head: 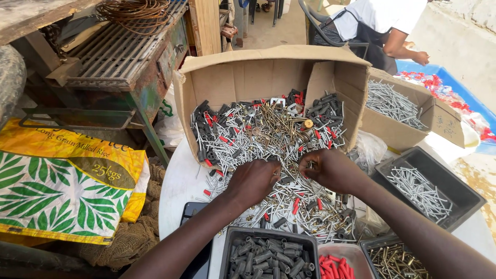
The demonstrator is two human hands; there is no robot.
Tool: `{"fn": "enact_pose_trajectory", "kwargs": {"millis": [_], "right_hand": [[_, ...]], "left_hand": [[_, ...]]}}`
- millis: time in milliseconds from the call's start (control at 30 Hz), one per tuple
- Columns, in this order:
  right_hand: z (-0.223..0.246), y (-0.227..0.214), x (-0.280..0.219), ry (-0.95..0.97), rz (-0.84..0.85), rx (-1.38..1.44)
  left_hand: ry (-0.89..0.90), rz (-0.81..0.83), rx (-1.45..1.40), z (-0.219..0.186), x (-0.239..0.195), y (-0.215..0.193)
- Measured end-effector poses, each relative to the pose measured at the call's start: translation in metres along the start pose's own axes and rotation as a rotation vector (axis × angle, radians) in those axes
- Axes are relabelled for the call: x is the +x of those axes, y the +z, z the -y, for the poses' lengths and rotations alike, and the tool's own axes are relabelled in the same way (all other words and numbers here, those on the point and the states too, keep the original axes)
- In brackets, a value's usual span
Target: Sorting cable clips and nails from a large box into smaller bins
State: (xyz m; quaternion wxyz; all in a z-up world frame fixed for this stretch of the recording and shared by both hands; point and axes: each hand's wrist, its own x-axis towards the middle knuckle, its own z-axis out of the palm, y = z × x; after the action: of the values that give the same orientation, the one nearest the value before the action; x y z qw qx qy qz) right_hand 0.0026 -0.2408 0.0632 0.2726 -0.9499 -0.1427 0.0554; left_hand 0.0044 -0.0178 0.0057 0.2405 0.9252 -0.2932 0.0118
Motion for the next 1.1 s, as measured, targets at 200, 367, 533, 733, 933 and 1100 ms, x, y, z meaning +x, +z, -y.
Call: {"fn": "enact_pose_trajectory", "kwargs": {"millis": [200,367,533,733,933,1100], "right_hand": [[-0.01,0.01,0.0,0.04,0.082,-0.356],[-0.004,0.02,0.001,0.039,0.052,-0.48],[-0.025,0.035,0.009,0.021,0.035,-0.538],[-0.023,-0.003,-0.003,-0.152,-0.067,-0.114],[-0.041,-0.008,-0.007,-0.113,0.044,1.097],[-0.028,-0.021,-0.016,-0.294,-0.034,1.444]], "left_hand": [[-0.154,-0.059,-0.41,-0.026,-0.018,-0.029],[-0.327,-0.13,-0.992,-0.017,-0.017,-0.011],[-0.452,-0.172,-1.482,-0.038,-0.024,-0.021],[-0.06,-0.177,-0.532,-0.033,-0.004,-0.007],[0.103,-0.008,-0.03,-0.023,0.024,0.012],[0.203,0.124,0.278,-0.032,0.042,-0.001]]}}
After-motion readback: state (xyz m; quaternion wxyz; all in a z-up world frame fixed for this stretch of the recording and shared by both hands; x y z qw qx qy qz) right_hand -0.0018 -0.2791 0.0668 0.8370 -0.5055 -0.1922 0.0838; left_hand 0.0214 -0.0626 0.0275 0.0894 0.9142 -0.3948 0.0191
